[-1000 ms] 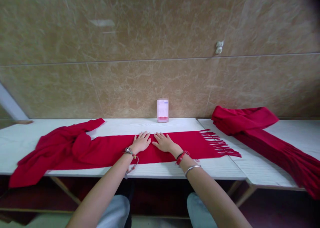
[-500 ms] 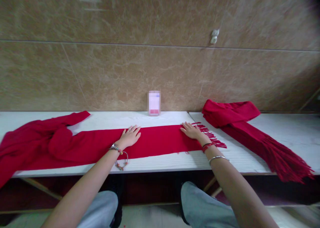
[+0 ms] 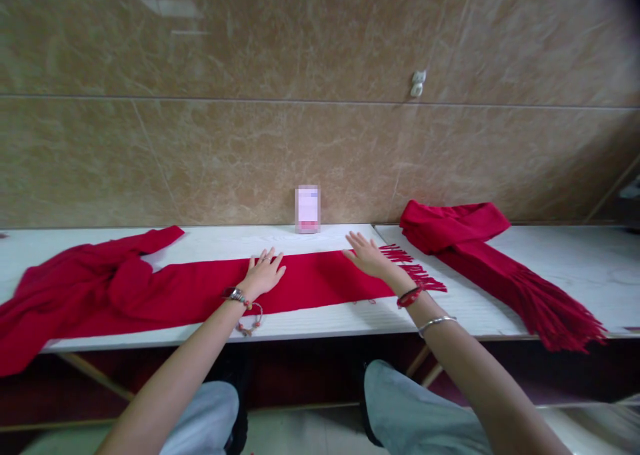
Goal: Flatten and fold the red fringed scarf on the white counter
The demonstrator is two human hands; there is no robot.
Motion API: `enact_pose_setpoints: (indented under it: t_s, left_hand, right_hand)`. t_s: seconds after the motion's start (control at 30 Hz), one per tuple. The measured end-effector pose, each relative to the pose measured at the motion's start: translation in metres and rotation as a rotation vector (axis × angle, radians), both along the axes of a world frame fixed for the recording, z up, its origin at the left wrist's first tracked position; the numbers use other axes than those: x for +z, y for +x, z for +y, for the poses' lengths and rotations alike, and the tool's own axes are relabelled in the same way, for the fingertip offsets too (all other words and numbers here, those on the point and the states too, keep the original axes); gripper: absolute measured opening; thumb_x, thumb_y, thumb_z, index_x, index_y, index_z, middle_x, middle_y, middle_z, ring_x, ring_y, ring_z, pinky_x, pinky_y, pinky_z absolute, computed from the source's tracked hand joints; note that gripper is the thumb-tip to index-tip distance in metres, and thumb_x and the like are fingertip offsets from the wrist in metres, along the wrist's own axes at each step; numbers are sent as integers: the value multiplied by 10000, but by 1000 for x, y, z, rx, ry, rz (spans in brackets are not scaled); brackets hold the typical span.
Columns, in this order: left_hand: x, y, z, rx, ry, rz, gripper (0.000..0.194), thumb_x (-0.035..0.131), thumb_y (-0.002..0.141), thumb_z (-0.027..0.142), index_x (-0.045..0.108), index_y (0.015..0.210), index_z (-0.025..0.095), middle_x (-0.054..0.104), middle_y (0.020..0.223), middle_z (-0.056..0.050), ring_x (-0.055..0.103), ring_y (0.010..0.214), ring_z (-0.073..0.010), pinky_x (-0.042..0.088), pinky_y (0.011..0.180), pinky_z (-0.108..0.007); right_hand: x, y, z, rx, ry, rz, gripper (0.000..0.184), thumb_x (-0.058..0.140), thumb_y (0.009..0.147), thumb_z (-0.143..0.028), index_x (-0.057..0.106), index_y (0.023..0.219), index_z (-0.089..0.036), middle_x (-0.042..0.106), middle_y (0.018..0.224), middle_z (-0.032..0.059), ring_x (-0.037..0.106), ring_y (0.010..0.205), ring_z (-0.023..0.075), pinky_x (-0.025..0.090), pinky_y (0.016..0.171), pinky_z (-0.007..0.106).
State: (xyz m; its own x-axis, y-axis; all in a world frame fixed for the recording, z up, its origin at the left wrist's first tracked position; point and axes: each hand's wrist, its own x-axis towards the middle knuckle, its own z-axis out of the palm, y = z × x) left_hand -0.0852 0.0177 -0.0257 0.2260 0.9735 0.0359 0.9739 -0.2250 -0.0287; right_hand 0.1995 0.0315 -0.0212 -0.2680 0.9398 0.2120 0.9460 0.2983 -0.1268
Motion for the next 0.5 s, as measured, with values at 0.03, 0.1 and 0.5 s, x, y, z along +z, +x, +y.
enact_pose_setpoints:
  t_s: [0.03, 0.1, 0.5]
  left_hand:
    - [0, 3, -5, -25, 26, -1, 534, 208, 908, 411, 250, 1389, 184, 122, 1477, -90, 96, 1346, -270, 135, 1045, -514]
    - [-2, 9, -16, -84, 24, -25, 571, 198, 901, 470, 221, 1399, 192, 101, 1481, -76, 76, 1348, -272, 140, 1043, -519]
    - [-7, 11, -31, -133, -82, -46, 605, 192, 886, 525, 223, 1402, 211, 137, 1473, -33, 105, 1347, -244, 132, 1060, -476]
  right_hand:
    - [-1, -15, -9, 86, -8, 11, 627, 212, 891, -511, 215, 1396, -139, 169, 1470, 111, 117, 1343, 260, 178, 1046, 506]
    - [-8, -39, -26, 217, -34, -1, 668, 230, 874, -555, 218, 1397, -140, 194, 1462, 120, 125, 1341, 269, 197, 1042, 497]
    - [-35, 61, -30, 176, -45, -328, 371, 292, 920, -276, 493, 1228, -237, 264, 1437, 126, 190, 1320, 308, 298, 931, 604]
